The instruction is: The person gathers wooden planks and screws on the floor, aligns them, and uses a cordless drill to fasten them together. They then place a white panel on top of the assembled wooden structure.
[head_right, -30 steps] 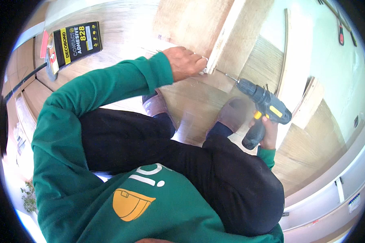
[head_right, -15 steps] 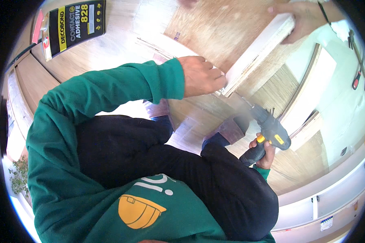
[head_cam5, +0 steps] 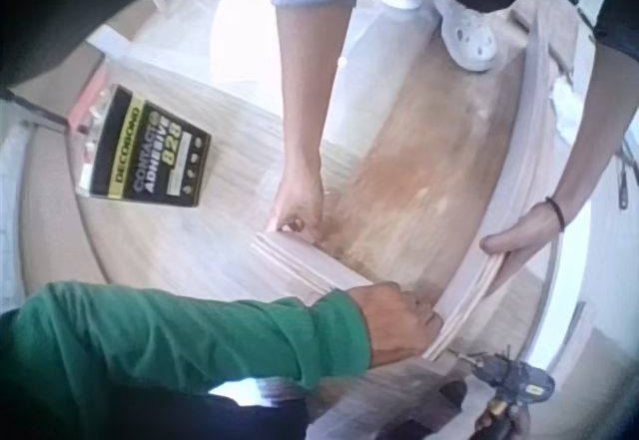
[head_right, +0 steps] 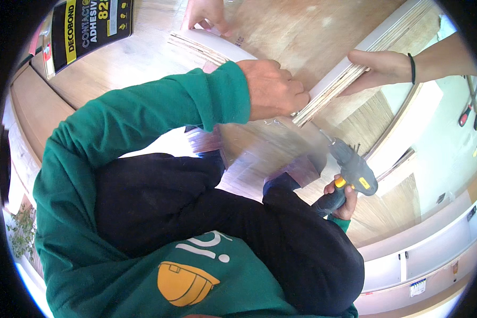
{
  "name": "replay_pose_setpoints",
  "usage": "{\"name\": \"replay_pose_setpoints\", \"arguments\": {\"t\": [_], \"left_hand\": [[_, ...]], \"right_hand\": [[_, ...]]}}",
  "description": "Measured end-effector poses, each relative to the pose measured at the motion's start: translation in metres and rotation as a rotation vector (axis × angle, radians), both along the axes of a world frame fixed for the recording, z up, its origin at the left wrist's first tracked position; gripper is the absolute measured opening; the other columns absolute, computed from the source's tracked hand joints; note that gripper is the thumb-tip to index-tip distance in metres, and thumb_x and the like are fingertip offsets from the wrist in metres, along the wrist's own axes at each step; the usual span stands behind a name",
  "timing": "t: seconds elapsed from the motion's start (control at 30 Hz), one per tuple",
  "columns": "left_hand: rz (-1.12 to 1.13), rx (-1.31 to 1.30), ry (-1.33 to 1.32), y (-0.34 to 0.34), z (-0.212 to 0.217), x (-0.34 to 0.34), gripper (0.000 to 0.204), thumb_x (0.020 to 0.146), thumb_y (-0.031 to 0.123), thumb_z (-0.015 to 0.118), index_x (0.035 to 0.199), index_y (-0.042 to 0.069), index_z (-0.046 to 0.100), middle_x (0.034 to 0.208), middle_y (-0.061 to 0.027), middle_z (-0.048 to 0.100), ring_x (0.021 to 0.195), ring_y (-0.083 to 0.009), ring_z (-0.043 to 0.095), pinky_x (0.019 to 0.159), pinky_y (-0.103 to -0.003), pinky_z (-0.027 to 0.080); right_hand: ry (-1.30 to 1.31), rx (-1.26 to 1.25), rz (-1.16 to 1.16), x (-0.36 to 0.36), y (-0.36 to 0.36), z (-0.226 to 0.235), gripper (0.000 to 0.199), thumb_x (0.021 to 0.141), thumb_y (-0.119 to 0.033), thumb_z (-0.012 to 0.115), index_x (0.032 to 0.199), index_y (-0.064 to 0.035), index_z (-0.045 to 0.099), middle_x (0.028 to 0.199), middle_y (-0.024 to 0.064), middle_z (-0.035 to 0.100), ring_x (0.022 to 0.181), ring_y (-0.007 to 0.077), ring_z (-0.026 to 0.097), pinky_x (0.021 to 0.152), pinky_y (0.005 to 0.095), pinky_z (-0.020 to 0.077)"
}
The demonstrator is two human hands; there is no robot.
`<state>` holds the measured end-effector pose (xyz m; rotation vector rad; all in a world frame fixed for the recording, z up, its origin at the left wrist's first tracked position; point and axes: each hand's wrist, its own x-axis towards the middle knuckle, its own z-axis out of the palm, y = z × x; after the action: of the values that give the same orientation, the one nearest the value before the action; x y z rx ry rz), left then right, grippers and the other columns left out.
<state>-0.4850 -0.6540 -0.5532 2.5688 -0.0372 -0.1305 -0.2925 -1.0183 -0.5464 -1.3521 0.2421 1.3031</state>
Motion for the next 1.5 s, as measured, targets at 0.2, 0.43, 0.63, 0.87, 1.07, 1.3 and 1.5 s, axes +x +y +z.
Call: {"name": "replay_pose_setpoints", "arguments": {"t": [0.2,0.43,0.63,0.87,1.07,1.3,1.5], "left_hand": [[-0.038,-0.035,-0.002,-0.009,-0.005,0.009,0.016,0.079,0.01,0.061,0.087,-0.003,0.061,0.081,-0.0149,0.067,0.077,-0.03,0.07,0.069,-0.039,0.058],[-0.042,0.022,-0.026,-0.028,0.001,0.014,0.015,0.078,0.012,0.061,0.085,-0.001,0.063,0.081,-0.0143,0.067,0.079,-0.0297,0.07,0.069,-0.038,0.058],[0.159,0.036,-0.092,-0.025,-0.003,0.003,0.016,0.077,0.013,0.062,0.086,-0.001,0.063,0.08,-0.0122,0.066,0.078,-0.0274,0.069,0.07,-0.037,0.056],[0.099,0.051,0.019,-0.015,-0.003,-0.008,0.016,0.076,0.013,0.064,0.085,0.0,0.064,0.078,-0.011,0.064,0.075,-0.0265,0.068,0.069,-0.036,0.054],[0.111,0.037,-0.02,-0.016,0.003,-0.002,0.018,0.075,0.014,0.065,0.087,0.0,0.063,0.078,-0.0116,0.064,0.074,-0.0259,0.068,0.066,-0.035,0.055],[0.123,0.088,-0.082,-0.031,-0.003,0.007,0.015,0.076,0.016,0.061,0.083,0.003,0.059,0.074,-0.0082,0.061,0.069,-0.0234,0.066,0.062,-0.035,0.054],[0.043,0.148,-0.038,-0.032,0.003,0.007,0.015,0.077,0.016,0.059,0.086,0.004,0.056,0.078,-0.0074,0.06,0.072,-0.0228,0.066,0.062,-0.034,0.053]], "right_hand": [[-0.075,0.001,0.006,0.0,0.002,0.003,0.05,0.09,-0.029,0.063,0.125,0.0018,0.046,0.106,0.0169,0.061,0.073,0.0231,0.061,0.063,0.0386,0.0533],[-0.026,-0.004,-0.04,0.003,-0.009,0.0,0.048,0.09,-0.029,0.063,0.124,0.0008,0.048,0.105,0.0165,0.062,0.072,0.0225,0.06,0.062,0.0391,0.0522],[0.054,-0.001,-0.061,-0.001,-0.015,-0.006,0.048,0.089,-0.031,0.063,0.122,0.001,0.049,0.103,0.0143,0.061,0.07,0.0213,0.059,0.061,0.0383,0.0511],[0.126,0.025,-0.27,-0.002,-0.033,-0.025,0.044,0.092,-0.036,0.061,0.122,-0.004,0.051,0.103,0.008,0.061,0.073,0.0186,0.057,0.063,0.037,0.0496],[0.121,-0.062,-0.329,-0.004,-0.01,-0.045,0.038,0.094,-0.034,0.06,0.12,-0.0075,0.055,0.103,0.0035,0.061,0.078,0.0195,0.057,0.072,0.0398,0.0518],[0.166,-0.025,-0.27,-0.012,-0.004,-0.064,0.04,0.095,-0.035,0.058,0.121,-0.0047,0.051,0.104,0.0087,0.061,0.078,0.0203,0.058,0.069,0.0389,0.0517],[0.16,0.033,-0.257,-0.015,-0.028,-0.032,0.038,0.094,-0.031,0.059,0.117,-0.0012,0.053,0.103,0.0134,0.062,0.076,0.0245,0.061,0.065,0.0401,0.0524]]}}
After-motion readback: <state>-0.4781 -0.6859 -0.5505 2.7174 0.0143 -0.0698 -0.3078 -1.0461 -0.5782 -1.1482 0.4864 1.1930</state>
